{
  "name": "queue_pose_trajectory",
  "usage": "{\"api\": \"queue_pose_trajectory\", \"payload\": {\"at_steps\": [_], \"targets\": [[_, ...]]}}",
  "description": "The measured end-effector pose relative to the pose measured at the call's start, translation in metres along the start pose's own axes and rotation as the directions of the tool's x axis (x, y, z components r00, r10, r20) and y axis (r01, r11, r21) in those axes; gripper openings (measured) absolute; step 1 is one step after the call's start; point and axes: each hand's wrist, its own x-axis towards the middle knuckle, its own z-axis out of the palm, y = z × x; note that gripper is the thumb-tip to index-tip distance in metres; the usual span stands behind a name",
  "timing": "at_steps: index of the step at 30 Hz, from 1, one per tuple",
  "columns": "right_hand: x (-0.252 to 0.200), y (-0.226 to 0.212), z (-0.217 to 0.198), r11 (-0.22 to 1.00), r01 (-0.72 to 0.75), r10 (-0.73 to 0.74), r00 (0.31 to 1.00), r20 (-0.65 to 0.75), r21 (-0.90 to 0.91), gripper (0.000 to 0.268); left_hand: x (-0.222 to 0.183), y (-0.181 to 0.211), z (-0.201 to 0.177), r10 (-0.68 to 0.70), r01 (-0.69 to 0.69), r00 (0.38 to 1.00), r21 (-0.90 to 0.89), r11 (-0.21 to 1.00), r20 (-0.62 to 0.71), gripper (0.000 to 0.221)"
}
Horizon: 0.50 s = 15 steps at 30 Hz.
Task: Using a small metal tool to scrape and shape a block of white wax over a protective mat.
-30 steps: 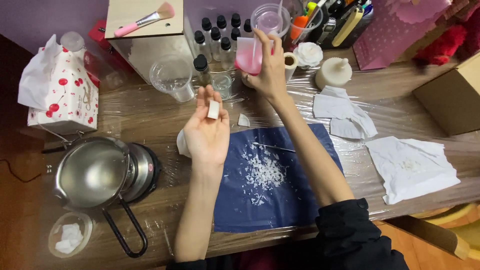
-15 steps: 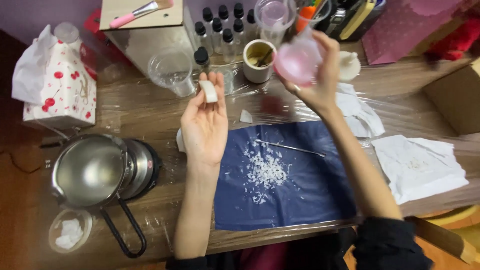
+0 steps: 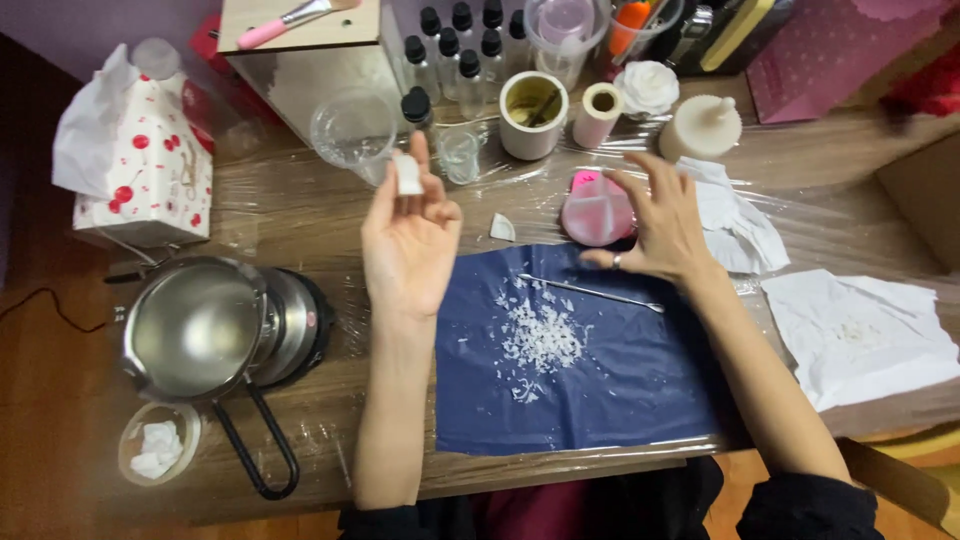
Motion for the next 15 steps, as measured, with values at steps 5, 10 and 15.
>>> {"api": "queue_pose_trajectory", "payload": {"at_steps": [5, 10, 15], "targets": [[0.05, 0.006, -0.006, 0.999, 0.008, 0.003, 0.971, -0.239, 0.048, 0.029, -0.002, -0.003, 0.008, 0.043, -0.044, 0.998, -0.045, 0.998, -0.041, 0.027], [0.108, 0.024, 0.027, 0.997, 0.023, -0.009, 0.983, -0.183, 0.075, 0.001, -0.008, 0.002, 0.016, 0.061, -0.065, 0.997, -0.077, 0.995, -0.057, 0.037], [0.134, 0.046, 0.061, 0.928, -0.08, 0.104, 0.993, 0.049, -0.363, 0.036, -0.01, 0.019, 0.017, 0.132, -0.133, 0.991, -0.136, 0.982, -0.022, 0.038]]}}
